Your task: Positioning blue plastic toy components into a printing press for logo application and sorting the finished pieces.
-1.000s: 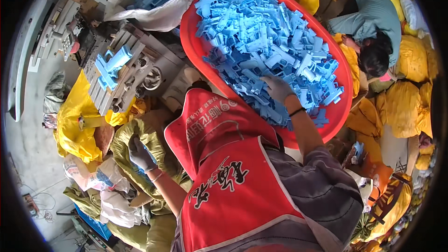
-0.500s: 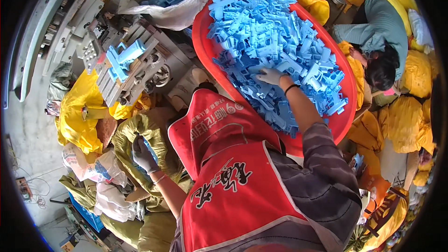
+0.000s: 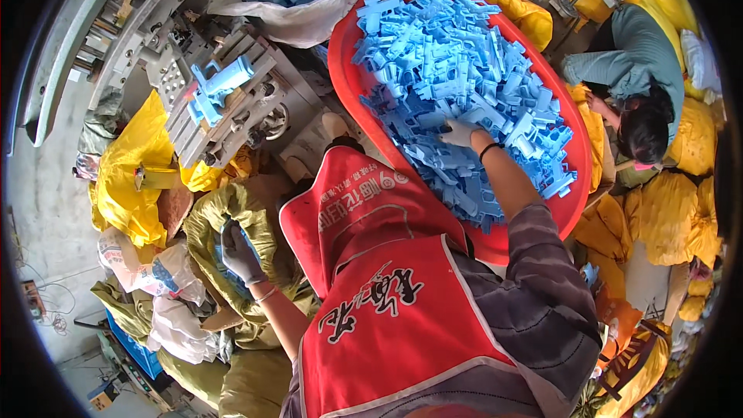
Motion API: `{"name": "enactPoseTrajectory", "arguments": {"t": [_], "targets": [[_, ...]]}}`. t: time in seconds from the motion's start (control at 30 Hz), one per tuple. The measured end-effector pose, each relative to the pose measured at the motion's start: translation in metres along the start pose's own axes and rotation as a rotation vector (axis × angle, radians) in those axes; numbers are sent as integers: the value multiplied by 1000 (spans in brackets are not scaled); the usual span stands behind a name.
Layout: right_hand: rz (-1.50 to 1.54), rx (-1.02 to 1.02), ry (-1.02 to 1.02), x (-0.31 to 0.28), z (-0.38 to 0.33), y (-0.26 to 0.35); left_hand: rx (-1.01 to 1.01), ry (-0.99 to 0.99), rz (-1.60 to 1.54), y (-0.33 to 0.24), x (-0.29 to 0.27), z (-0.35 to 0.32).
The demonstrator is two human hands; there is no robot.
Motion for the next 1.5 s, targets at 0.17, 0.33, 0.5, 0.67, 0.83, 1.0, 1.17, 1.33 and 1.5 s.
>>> {"name": "enactPoseTrajectory", "arguments": {"t": [0.17,0.33,0.5,0.67,0.83,1.0,1.17,1.33,1.5], "targets": [[-191,94,20,18,-14,-4,28,2,53,0,3,-2],[133,108,168,24,-20,-23,0,35,15,-1,-1,0],[565,6,-53,25,-49,-40,20,-21,8,-17,0,-6],[679,40,-49,34,-54,-53,117,-93,125,-62,4,-7],[859,101,-230,22,-68,-80,335,-154,166,-131,-2,10],[756,-29,29,23,-84,-70,509,-195,145,-199,2,32],[855,-154,-59,-8,-105,-67,752,-60,309,-248,38,69],[1079,-334,-595,-60,-109,-11,605,307,213,-265,71,100],[-268,-819,-969,-128,-91,176,670,47,70,-254,43,97]]}}
Point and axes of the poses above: each hand's wrist, its own z-axis towards the middle knuckle, its own x-axis out of the palm, y = z × x, the point moved 4 cm from there along z, towards the middle knuckle, and after that the axes turned 12 degrees about -x, right-handed, at the moved point
